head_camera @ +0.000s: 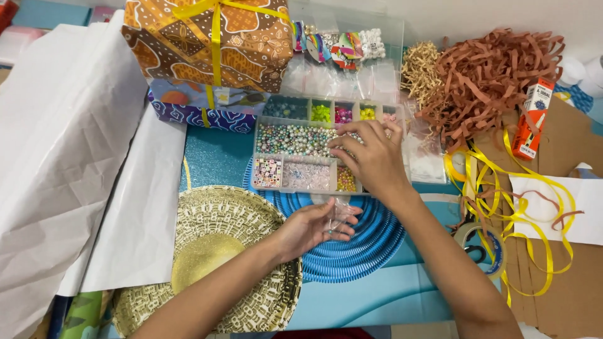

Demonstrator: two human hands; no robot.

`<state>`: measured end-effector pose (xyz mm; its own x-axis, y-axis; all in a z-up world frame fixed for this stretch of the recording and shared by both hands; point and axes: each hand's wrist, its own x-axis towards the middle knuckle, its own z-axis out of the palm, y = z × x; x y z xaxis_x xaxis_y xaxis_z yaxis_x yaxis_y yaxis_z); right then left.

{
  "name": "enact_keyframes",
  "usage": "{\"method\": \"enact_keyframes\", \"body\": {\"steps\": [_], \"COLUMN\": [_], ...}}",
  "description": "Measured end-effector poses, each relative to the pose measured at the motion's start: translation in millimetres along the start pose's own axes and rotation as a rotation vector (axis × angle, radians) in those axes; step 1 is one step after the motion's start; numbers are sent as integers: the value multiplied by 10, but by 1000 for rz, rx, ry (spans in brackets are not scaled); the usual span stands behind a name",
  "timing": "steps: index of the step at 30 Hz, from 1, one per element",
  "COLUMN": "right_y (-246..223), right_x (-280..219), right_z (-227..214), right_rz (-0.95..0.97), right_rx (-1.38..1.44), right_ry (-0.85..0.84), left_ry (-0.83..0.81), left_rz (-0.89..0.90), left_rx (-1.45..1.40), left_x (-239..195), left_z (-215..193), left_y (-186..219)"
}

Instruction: The person ties a yellow ribbon around a gingerbread-patterned gift box, forming a bow and adjusting it. Then they open a small plastic bag and place several colorful beads into it.

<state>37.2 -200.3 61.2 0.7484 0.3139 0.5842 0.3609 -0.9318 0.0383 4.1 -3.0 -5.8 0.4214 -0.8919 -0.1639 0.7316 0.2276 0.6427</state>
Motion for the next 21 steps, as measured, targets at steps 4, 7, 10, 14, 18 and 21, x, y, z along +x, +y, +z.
{"method": "enact_keyframes", "body": {"steps": [4, 7, 10, 14, 18, 21], "right_y": [-149, -293, -310, -237, -215, -194], "right_x": [-450, -631, -601, -640, -626, -641], "right_z": [-254, -418, -554, -543, -583, -549], "right_rz": [116, 144, 141, 196, 276, 336], "right_rx": [157, 217, 325, 486, 636, 709], "right_ry": [26, -28, -90, -163, -253, -330], "left_ry": [21, 25, 31, 35, 39, 33], "left_rz": [-1, 7, -6, -17, -5, 3], "left_rx": [-28, -68, -56, -27, -33, -32], "left_x": [-16, 3, -10, -11, -35, -36], "left_z": [27, -19, 13, 6, 15, 33], "left_y": [6, -49, -22, -31, -39, -7]}}
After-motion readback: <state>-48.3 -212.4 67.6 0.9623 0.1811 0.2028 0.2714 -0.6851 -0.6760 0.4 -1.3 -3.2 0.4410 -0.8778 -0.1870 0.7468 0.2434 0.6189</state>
